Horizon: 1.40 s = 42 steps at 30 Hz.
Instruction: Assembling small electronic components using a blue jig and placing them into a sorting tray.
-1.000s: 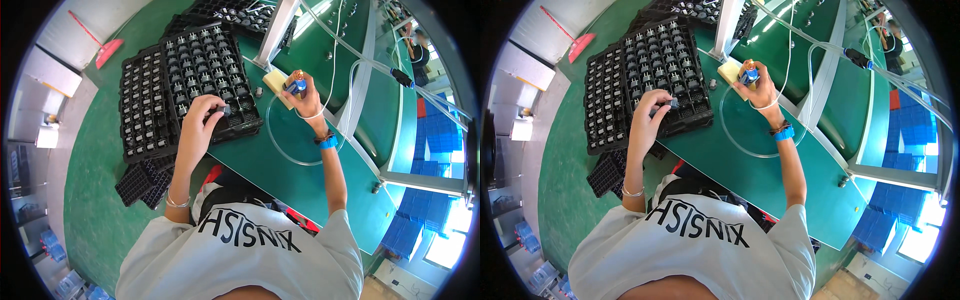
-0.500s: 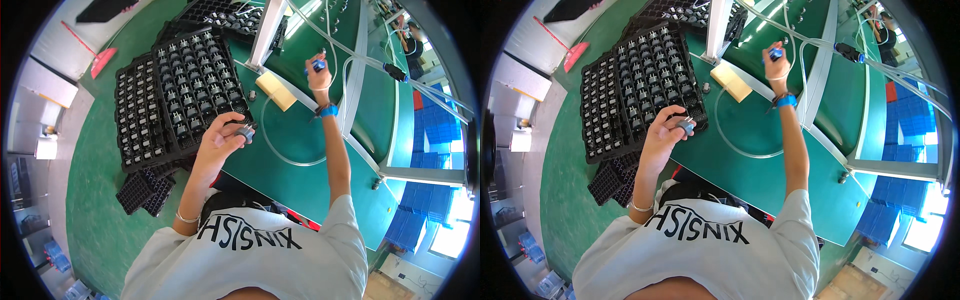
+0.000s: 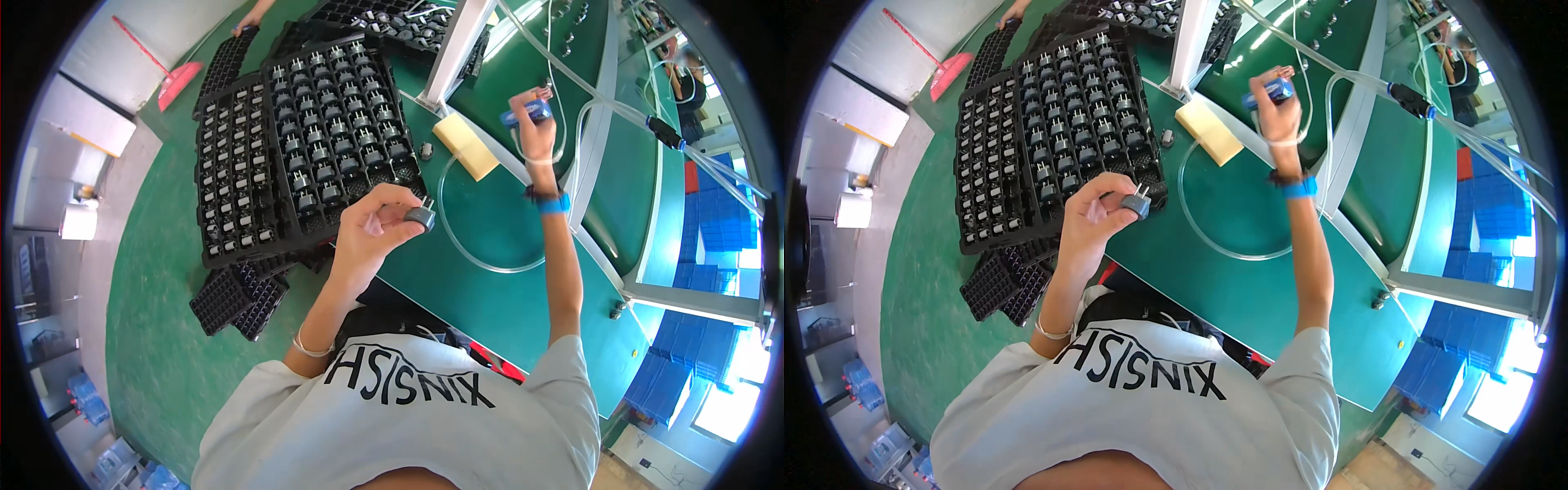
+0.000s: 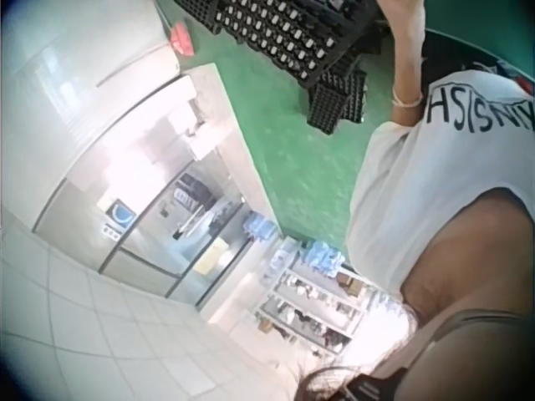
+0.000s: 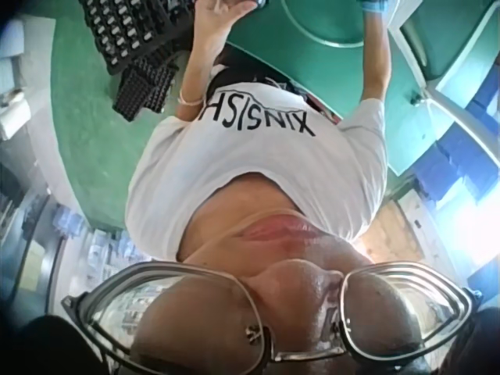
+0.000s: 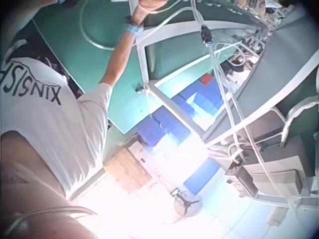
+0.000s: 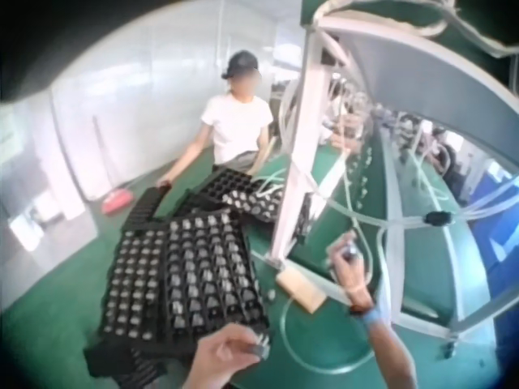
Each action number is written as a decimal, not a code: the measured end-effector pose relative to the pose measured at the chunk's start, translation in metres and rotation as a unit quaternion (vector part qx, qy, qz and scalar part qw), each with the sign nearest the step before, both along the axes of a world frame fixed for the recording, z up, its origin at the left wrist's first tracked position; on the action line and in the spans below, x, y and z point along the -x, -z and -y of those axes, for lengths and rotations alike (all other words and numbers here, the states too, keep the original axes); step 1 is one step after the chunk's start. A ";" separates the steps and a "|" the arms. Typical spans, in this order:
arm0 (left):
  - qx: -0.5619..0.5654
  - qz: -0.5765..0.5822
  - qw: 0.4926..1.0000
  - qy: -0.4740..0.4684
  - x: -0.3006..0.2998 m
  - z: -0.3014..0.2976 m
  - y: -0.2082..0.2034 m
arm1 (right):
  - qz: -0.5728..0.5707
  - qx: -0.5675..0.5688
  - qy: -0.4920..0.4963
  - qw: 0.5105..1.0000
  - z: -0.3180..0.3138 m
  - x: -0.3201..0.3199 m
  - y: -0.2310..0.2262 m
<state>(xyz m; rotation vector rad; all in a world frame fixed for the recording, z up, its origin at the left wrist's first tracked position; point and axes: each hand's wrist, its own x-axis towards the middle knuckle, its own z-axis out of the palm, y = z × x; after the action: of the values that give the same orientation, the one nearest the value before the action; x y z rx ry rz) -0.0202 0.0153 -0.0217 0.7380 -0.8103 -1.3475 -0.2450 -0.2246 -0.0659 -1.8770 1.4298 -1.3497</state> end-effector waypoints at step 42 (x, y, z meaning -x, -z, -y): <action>-0.010 0.724 0.670 -0.165 -0.060 0.007 0.009 | -0.086 0.018 -0.137 0.987 -0.070 -0.034 0.012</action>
<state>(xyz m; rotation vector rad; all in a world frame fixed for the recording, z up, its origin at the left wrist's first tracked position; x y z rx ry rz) 0.0395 0.0086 -0.0310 1.9181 -1.7435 -0.1590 -0.2114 -0.1547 -0.0781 -2.1655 1.1742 -1.1122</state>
